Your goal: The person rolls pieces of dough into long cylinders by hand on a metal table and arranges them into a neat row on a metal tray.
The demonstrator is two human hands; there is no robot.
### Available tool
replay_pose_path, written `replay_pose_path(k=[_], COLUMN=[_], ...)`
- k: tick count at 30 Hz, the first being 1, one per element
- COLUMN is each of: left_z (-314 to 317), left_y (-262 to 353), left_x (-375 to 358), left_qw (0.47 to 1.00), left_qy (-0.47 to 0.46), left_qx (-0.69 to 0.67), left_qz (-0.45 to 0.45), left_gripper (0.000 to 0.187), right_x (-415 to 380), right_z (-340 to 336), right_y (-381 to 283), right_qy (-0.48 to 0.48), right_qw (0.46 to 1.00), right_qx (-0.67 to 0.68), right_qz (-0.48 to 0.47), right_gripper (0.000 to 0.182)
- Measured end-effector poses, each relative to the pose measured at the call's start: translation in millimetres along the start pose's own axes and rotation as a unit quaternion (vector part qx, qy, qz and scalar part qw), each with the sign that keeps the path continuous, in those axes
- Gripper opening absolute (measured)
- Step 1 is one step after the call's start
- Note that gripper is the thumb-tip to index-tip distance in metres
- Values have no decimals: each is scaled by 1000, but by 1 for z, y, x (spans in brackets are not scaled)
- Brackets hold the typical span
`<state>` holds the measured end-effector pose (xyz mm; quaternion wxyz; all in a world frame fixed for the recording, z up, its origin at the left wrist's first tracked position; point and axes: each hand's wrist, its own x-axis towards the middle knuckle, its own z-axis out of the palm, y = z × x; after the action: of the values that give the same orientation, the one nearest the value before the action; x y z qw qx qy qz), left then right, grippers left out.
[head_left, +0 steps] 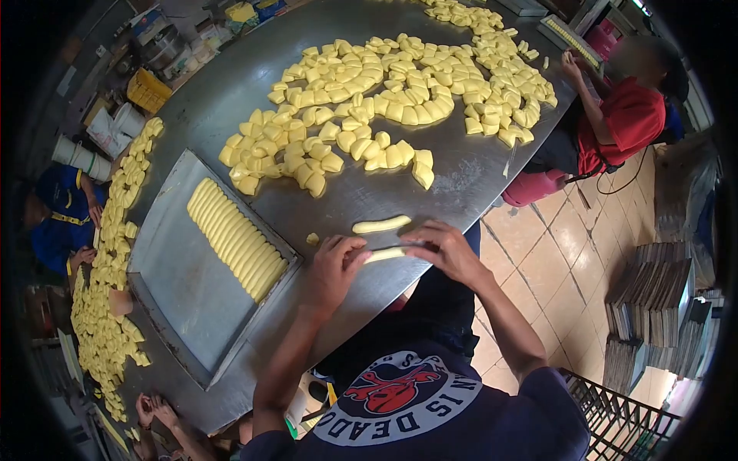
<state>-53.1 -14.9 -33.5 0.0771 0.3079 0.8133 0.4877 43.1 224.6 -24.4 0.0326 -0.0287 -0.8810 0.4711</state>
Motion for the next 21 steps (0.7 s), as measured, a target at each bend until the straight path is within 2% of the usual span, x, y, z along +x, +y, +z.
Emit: replay_pose_path(k=[2,4,6,10,12,16,19,21], left_z=[10,13,8,11,17,21,21,23], left_y=[-3,-1,4,-10,-17,-7,-3,-4], left_x=[-9,-9,-6,11,17,9,11,18], left_qw=[1000,999,999,999,1000,999,996,987], left_qy=[-11,-21,-28,-11,4,51,80,52], left_qx=[9,18,-25,-33,6,1,-4,128], left_qz=[19,42,-24,1,2,-17,27,82], left_gripper=[20,23,22,24,31,38,42,40], right_x=[-7,-8,-5,13,20,14,15,19], right_z=[9,13,9,12,17,19,20,22], right_y=[-5,-2,-3,1,10,1,-12,-14], right_qy=[12,9,-3,35,70,78,105,81], right_qw=[992,991,998,996,991,993,992,986], right_qx=[-36,-64,8,19,-59,-55,-34,-97], right_qz=[-123,-118,-65,-77,-94,-63,-69,-109], right_gripper=[28,26,25,25,31,39,44,44])
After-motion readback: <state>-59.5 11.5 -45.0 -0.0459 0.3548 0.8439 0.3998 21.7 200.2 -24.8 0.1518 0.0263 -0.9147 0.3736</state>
